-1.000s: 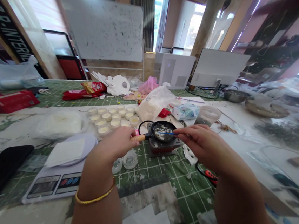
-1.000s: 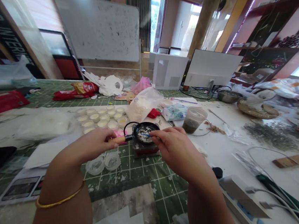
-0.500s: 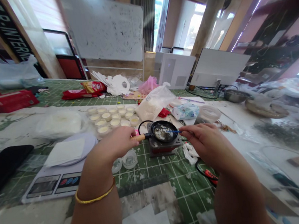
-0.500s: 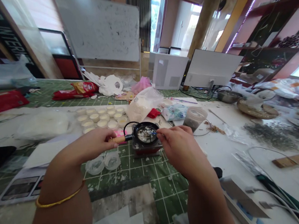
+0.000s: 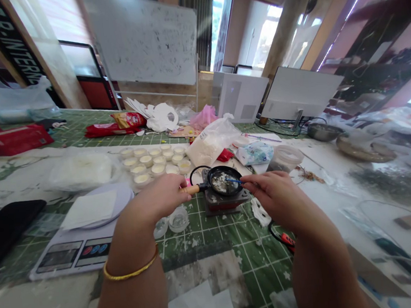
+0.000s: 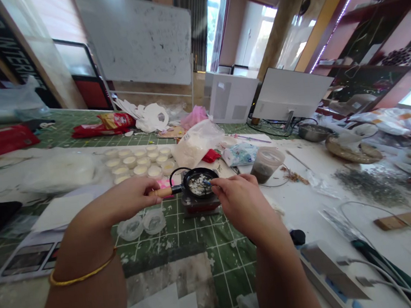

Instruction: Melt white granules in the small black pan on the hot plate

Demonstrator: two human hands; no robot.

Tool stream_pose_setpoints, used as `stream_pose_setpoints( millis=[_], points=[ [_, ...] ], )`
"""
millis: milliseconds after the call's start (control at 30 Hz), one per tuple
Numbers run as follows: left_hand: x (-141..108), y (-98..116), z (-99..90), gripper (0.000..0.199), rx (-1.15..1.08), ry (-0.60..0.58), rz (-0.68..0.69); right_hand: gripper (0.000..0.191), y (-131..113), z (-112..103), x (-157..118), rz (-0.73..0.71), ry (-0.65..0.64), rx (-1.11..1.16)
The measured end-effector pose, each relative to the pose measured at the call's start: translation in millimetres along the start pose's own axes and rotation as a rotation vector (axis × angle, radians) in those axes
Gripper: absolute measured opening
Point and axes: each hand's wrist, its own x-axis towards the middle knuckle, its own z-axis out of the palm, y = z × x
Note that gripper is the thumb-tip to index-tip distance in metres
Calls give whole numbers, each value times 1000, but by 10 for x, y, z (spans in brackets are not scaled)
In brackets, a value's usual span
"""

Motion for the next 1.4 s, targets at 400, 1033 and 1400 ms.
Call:
stream_pose_setpoints(
  millis=[400, 1033, 1400],
  points=[
    [-2, -7, 8, 19, -7, -8, 11, 31, 4, 78, 55, 20, 37, 26],
    [-1, -5, -1, 19, -6, -3, -4, 30, -23, 77, 54, 4, 2, 29],
    [6, -15, 1, 18, -30, 1, -3, 31, -35, 95, 52, -26, 34, 62]
  ],
)
